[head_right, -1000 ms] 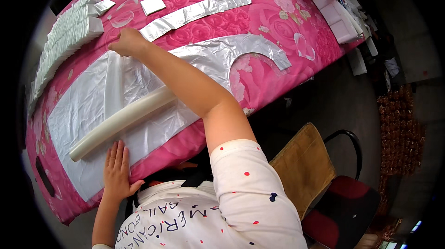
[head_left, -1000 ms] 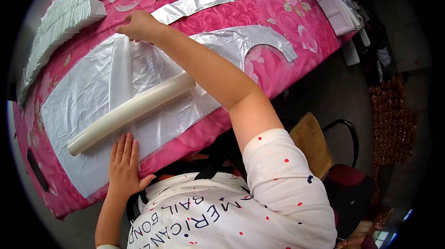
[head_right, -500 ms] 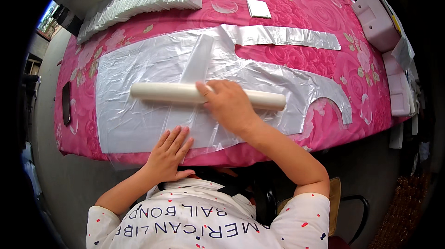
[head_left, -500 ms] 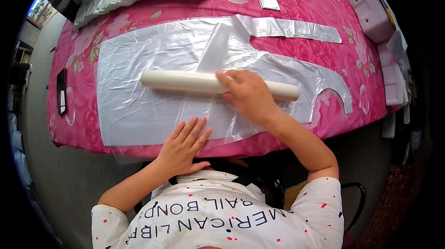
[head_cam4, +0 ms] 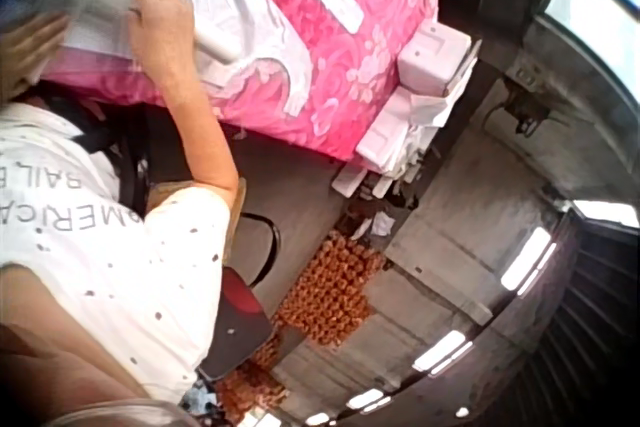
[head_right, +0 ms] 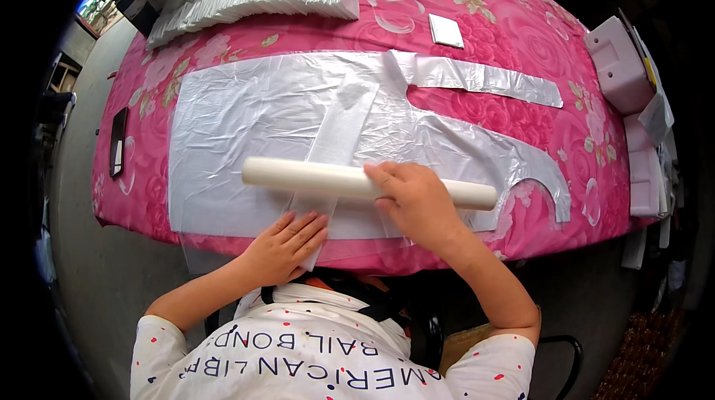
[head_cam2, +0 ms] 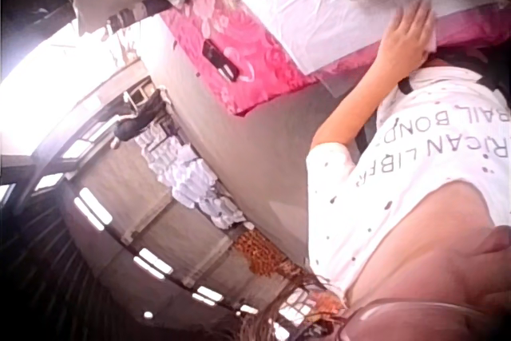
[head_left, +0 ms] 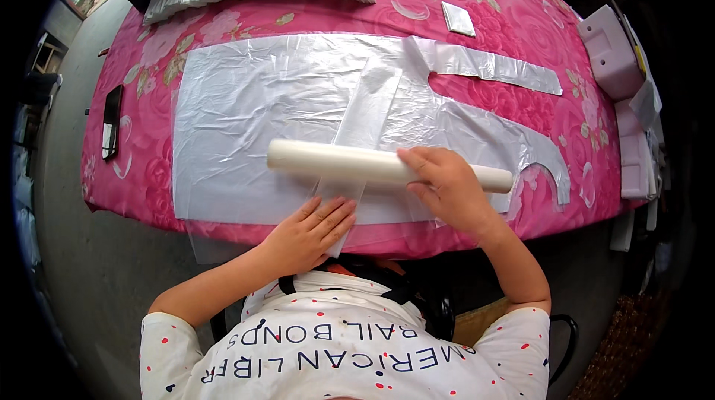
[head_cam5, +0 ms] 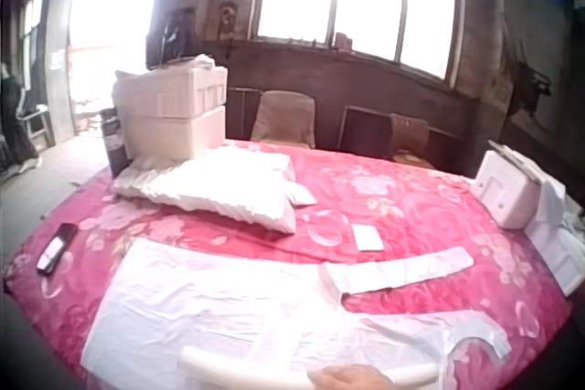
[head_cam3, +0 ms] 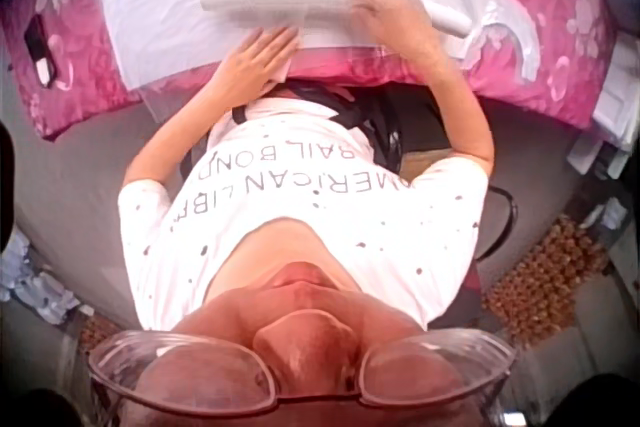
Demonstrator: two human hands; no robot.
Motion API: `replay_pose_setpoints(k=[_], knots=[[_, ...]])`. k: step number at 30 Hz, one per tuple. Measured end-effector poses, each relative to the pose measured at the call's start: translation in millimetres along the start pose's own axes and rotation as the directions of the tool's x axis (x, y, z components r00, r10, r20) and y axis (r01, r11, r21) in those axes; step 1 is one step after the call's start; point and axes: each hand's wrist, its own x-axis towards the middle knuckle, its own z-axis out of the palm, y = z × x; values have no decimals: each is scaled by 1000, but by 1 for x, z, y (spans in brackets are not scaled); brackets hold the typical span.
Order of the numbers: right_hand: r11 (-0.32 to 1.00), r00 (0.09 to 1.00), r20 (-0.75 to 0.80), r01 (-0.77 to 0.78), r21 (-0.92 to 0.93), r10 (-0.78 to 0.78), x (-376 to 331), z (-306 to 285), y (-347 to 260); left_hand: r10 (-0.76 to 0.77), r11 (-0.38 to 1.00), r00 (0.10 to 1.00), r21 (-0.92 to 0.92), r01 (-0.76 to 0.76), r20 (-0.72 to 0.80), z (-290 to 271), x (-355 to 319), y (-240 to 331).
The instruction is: The person wraps small white rectangular items in clear plastic wrap on a pink floral tablecloth. They unroll the plastic, place an item on it, fold the wrap around the item, and set the wrapped unit aside. The person repeats this process multiple times, handling items one at a time.
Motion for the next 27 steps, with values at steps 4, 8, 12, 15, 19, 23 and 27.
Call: replay_pose_setpoints(k=[4, 8, 12, 15, 19, 23, 27], knots=[[988, 989, 18, 148, -42, -147, 7, 22, -8, -34, 991, 999, 126, 38, -36, 11, 4, 21], [976, 977, -11, 212, -52, -213, 29, 31, 3, -127, 991, 990, 44, 130, -68, 8, 5, 31], [985, 984, -92, 144, -93, -152, 47, 25, 26, -104, 987, 993, 116, 110, -58, 17, 5, 31], [984, 966, -251, 20, -175, -64, 48, 9, 57, -98, 995, 995, 17, 99, -20, 5, 10, 31], [972, 903, -428, -141, -187, 49, 47, -17, 81, 49, 996, 999, -78, -50, -15, -8, 7, 15], [996, 934, -355, -64, -62, 38, 42, -36, 58, 84, 996, 996, 17, -84, 34, -17, 21, 2], [994, 993, -63, 100, 50, -97, 25, -23, 20, 35, 999, 988, 8, -37, 148, -15, 21, 11]])
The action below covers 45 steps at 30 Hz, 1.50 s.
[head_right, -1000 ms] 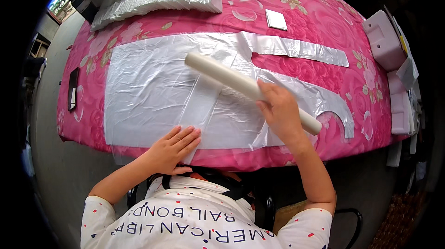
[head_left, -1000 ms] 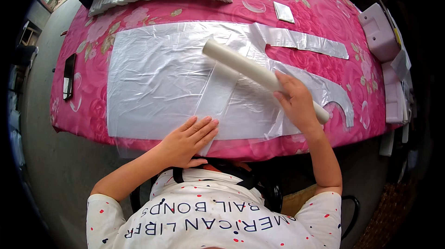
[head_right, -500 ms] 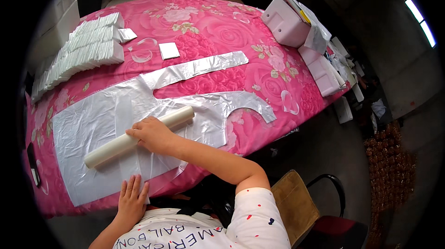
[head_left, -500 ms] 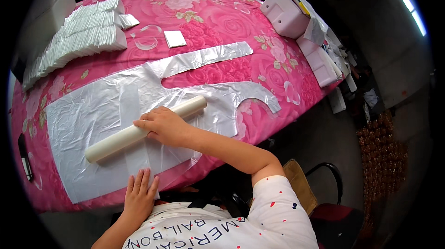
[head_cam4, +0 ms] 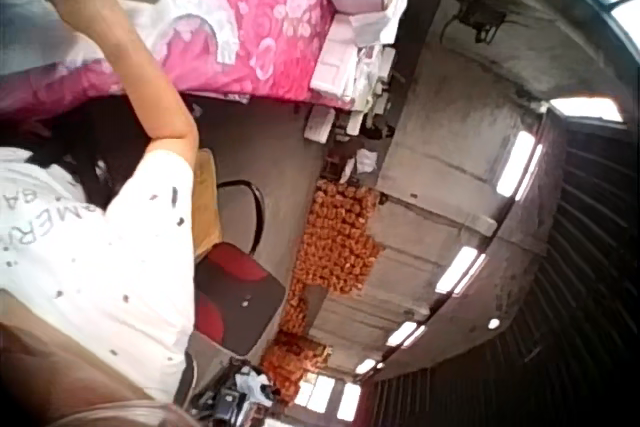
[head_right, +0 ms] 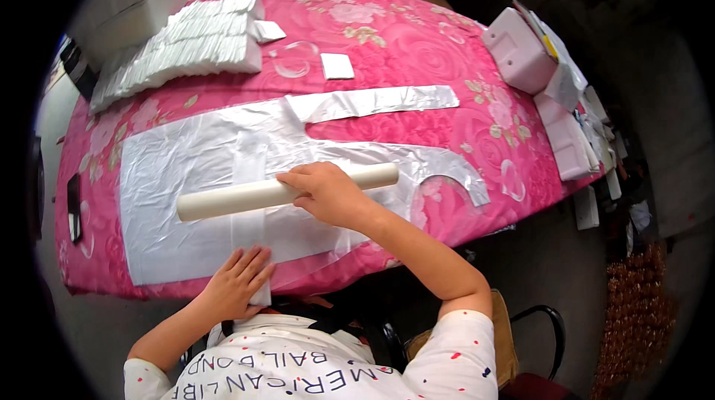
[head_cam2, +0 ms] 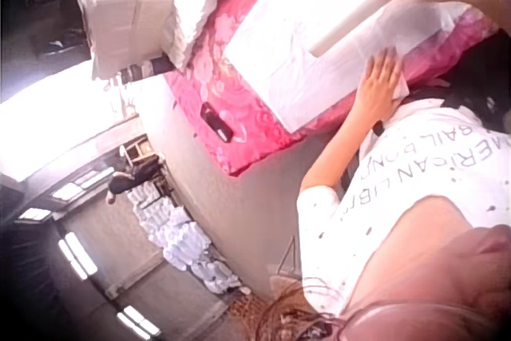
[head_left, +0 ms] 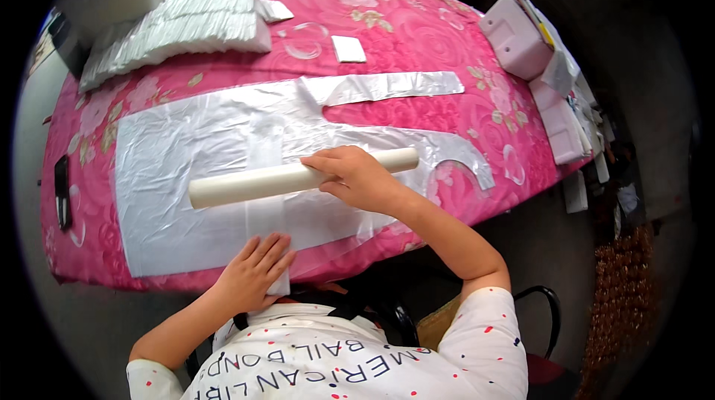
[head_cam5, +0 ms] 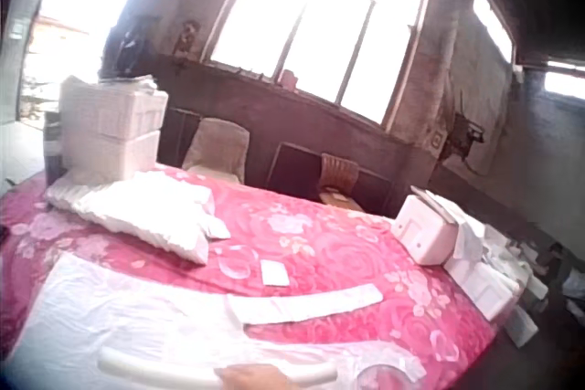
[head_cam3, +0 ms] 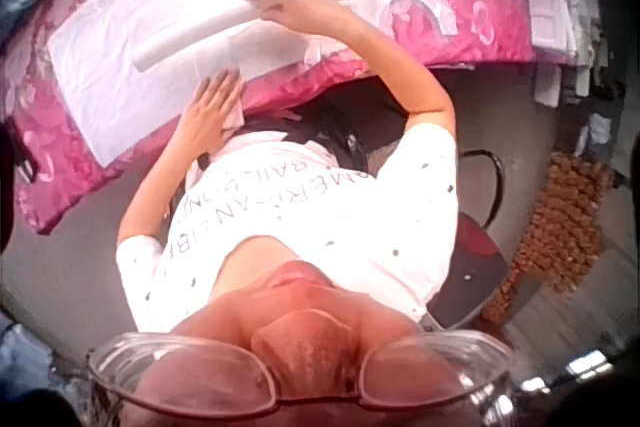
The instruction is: The person wraps small white rectangular items in clear plastic wrap on a pink floral tablecloth. They unroll the plastic, place an item on it, fold the wrap around the item, and set the wrapped unit aside. The person repeats this process multiple times, handling items one at a time.
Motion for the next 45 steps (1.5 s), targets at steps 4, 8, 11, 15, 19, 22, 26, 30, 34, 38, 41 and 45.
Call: replay_pose_setpoints(k=[4, 8, 11, 15, 19, 22, 26, 30, 34, 38, 41, 45], knots=[[997, 986, 161, 51, -58, -41, -15, 29, -15, -20, 988, 996, 152, 34, -91, 21, -2, 20], [995, 991, 112, 78, -69, -70, 16, 45, -10, -86, 986, 983, 129, 108, -164, 31, -4, 29], [975, 990, -11, 135, -176, -139, 51, 53, 15, -92, 988, 978, 106, 113, -185, 33, -2, 30], [979, 996, -52, 60, -193, -72, 101, 48, 42, -3, 987, 978, 157, 36, -207, 30, -4, 25], [933, 956, -220, 110, -342, -193, 98, 55, 30, 89, 992, 963, 113, -62, -253, 27, -19, 10], [977, 981, 0, 196, -81, -196, 61, 55, 3, 72, 996, 942, -20, -83, -329, 24, -29, 4], [981, 959, 205, 186, 60, -195, 5, 69, -26, 41, 968, 896, -206, -146, -443, 21, -32, -2], [977, 974, 89, 213, -22, -211, -15, 78, -44, 3, 937, 853, -296, -185, -522, 12, -27, -13], [963, 974, 14, 227, -142, -228, -24, 90, -39, -97, 976, 899, -218, 1, -428, 1, -18, -20], [963, 975, -21, 216, -163, -223, -27, 89, -36, -186, 959, 879, -277, 65, -439, 1, -11, -24], [985, 987, -64, 142, -97, -149, -26, 87, -36, -291, 904, 839, -420, 83, -460, 0, -5, -24], [976, 978, -106, -165, 140, 181, -14, 85, -35, -508, 673, 788, -731, 111, -348, -5, -2, -31]])
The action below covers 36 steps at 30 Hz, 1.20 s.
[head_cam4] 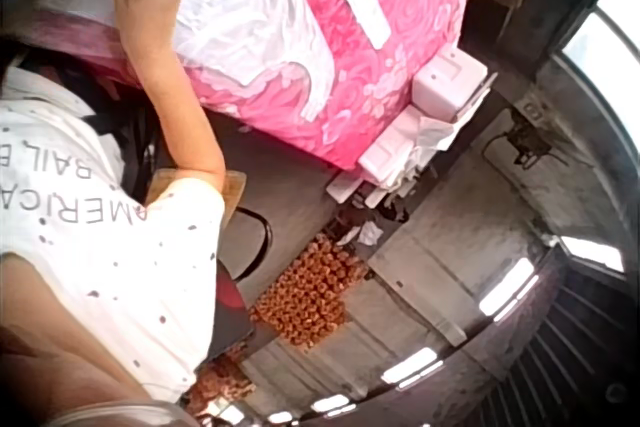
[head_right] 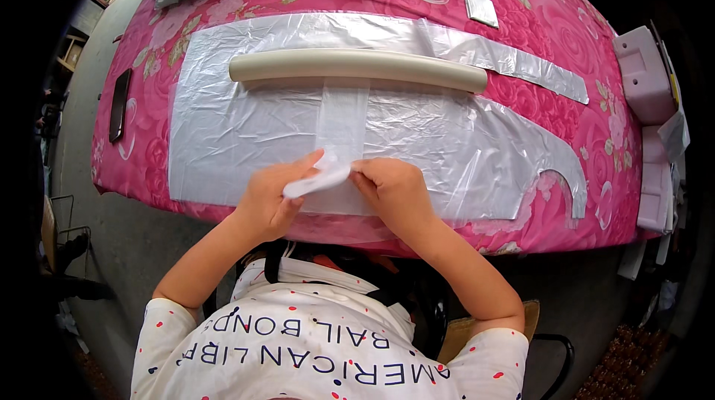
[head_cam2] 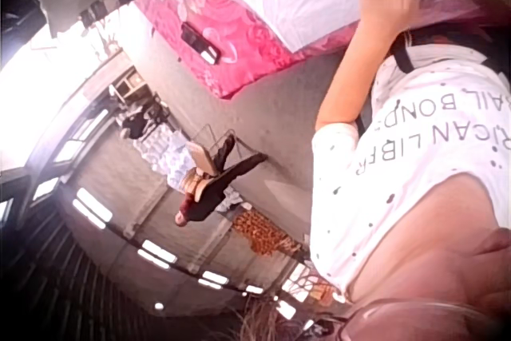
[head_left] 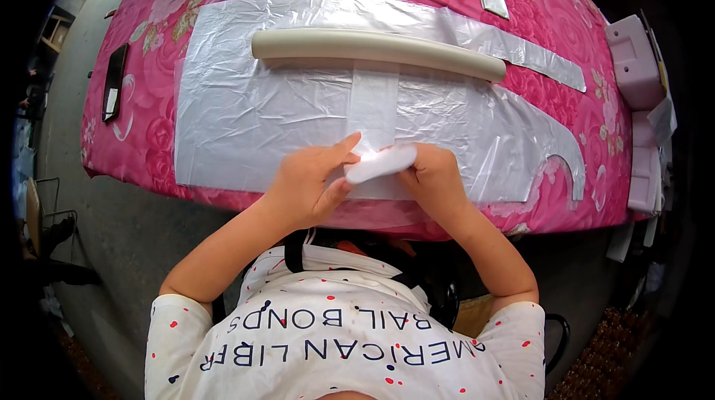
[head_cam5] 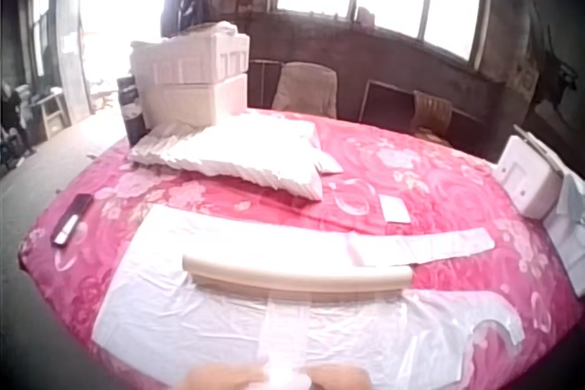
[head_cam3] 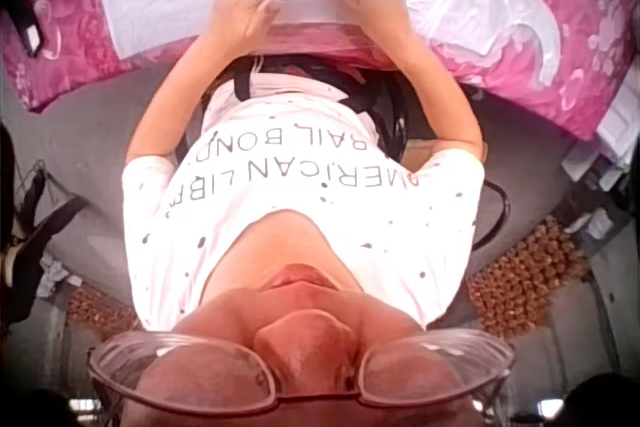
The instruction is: The person wraps small white rectangular items in clear plastic wrap on a pink floral tablecloth. They unroll the plastic, place an item on it, fold the wrap around the item, and set the wrapped unit aside. The person repeats this process multiple times, handling items one at a time.
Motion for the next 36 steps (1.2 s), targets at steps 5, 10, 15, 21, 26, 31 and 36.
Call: replay_pose_setpoints(k=[5, 10, 15, 21, 26, 31, 36], knots=[[771, 790, 294, -602, 208, 537, 33, -12, -1, 77, 974, 987, 224, -43, -143, 5, 5, 5], [770, 779, 310, -612, 183, 545, 38, -12, -2, 46, 850, 992, 517, -103, 121, 32, 0, 5], [836, 853, 189, -517, 181, 487, 27, -6, -7, 50, 865, 996, 495, -79, 70, 30, -5, 8], [992, 991, -70, 113, -50, -117, 1, -2, -6, 0, 994, 967, 103, 27, -256, 14, 1, 0], [922, 936, -15, 344, -176, -352, -9, 1, 3, 392, 843, 920, 401, -358, -4, 6, 1, -16], [867, 905, 69, 423, -265, -421, -13, -1, 4, 479, 735, 870, 487, -472, 121, 6, -2, -17], [909, 925, 88, 380, -169, -370, -13, -3, 9, 452, 766, 886, 464, -444, 102, 6, -1, -15]])
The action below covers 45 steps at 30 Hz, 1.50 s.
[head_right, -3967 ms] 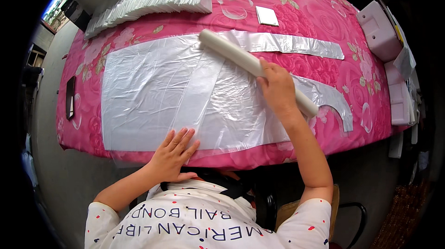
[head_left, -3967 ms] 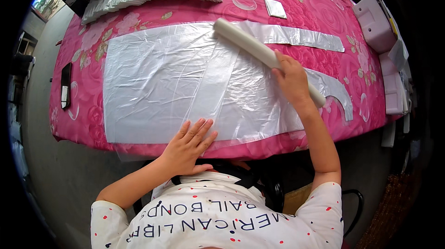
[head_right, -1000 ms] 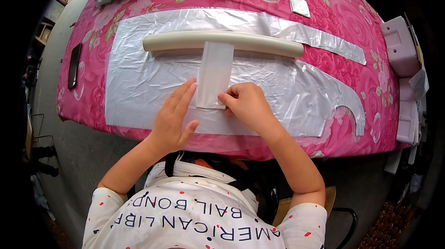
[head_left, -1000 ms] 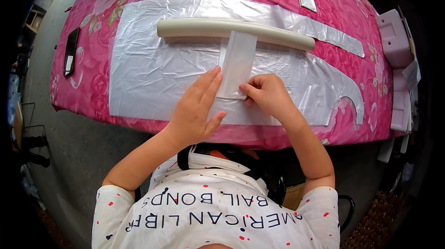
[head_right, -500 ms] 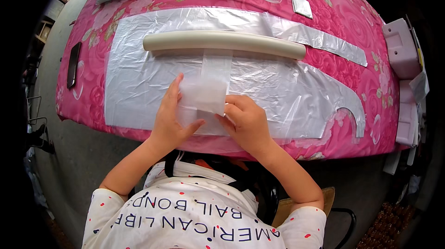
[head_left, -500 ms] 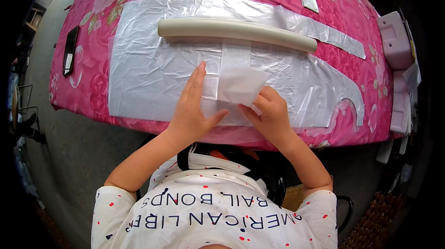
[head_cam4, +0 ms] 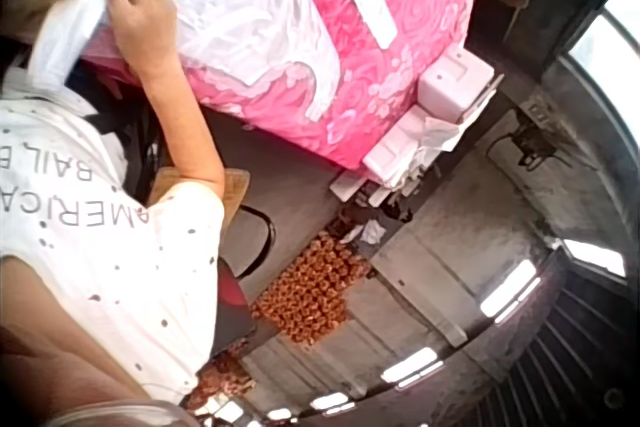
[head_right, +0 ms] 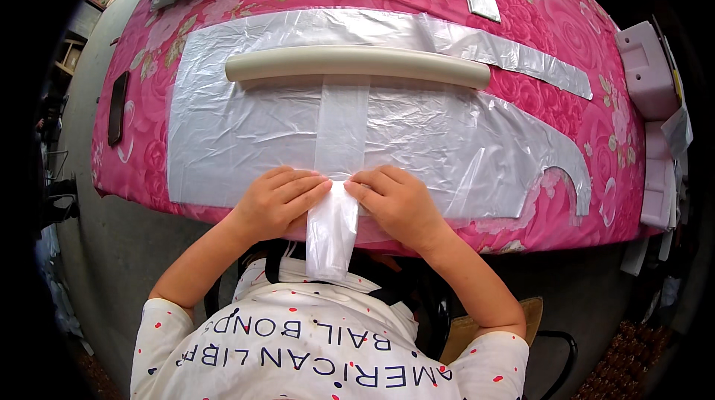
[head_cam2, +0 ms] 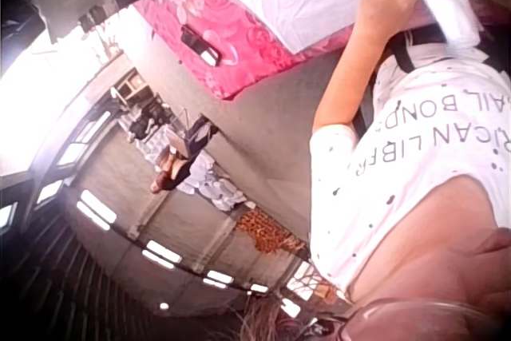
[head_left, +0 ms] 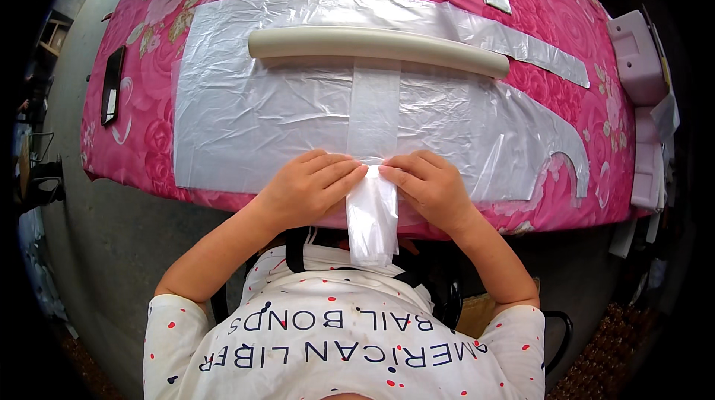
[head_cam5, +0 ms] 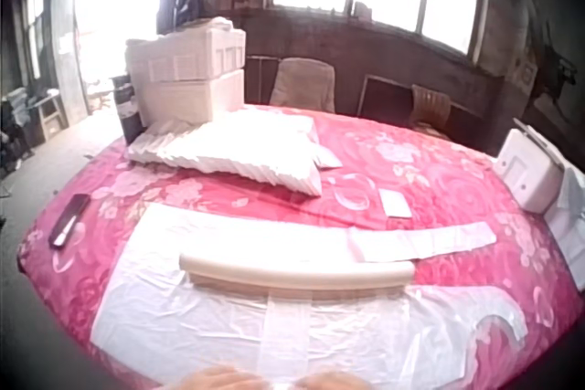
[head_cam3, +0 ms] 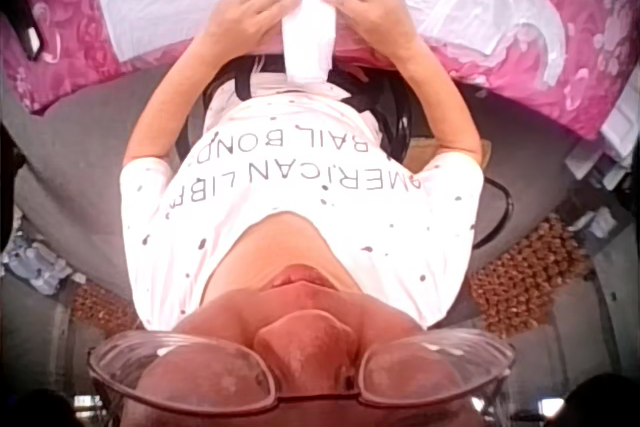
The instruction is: The person wraps small white rectangular items in clear plastic wrap on a pink floral tablecloth. They unroll the plastic, place an item on it, fold the wrap around the item, and set the wrapped unit aside. The person repeats this process multiple times, handling items one at a time.
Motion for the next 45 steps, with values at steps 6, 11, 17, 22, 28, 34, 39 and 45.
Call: replay_pose_setpoints(k=[6, 11, 17, 22, 28, 34, 39, 45], knots=[[687, 756, 124, -640, 345, 642, 18, -3, -4, -612, 731, 782, -295, 616, 117, -8, 20, 11], [437, 551, 374, -829, 350, 746, 43, -9, 11, -471, 866, 880, -219, 449, -60, -3, 25, 11], [353, 486, 454, -868, 348, 747, 48, -11, 17, -399, 916, 897, 123, 381, 192, 22, 20, 25], [590, 581, 272, -806, 57, 767, 50, -18, -10, -428, 899, 888, 179, 399, 169, 27, 17, 26], [984, 994, 105, 6, -178, 13, 33, -11, 24, -371, 926, 927, 91, 366, 47, 16, 31, 17], [998, 975, 220, -19, -56, 31, 46, -19, 45, -312, 937, 942, 207, 283, 123, 7, 43, 8], [1000, 986, 166, -19, 22, 15, 51, -20, 50, -229, 963, 968, 171, 209, 107, 5, 45, -5], [994, 986, 134, 95, 46, -100, 23, -12, 24, 33, 997, 997, 69, -37, 64, -10, 12, 13]])
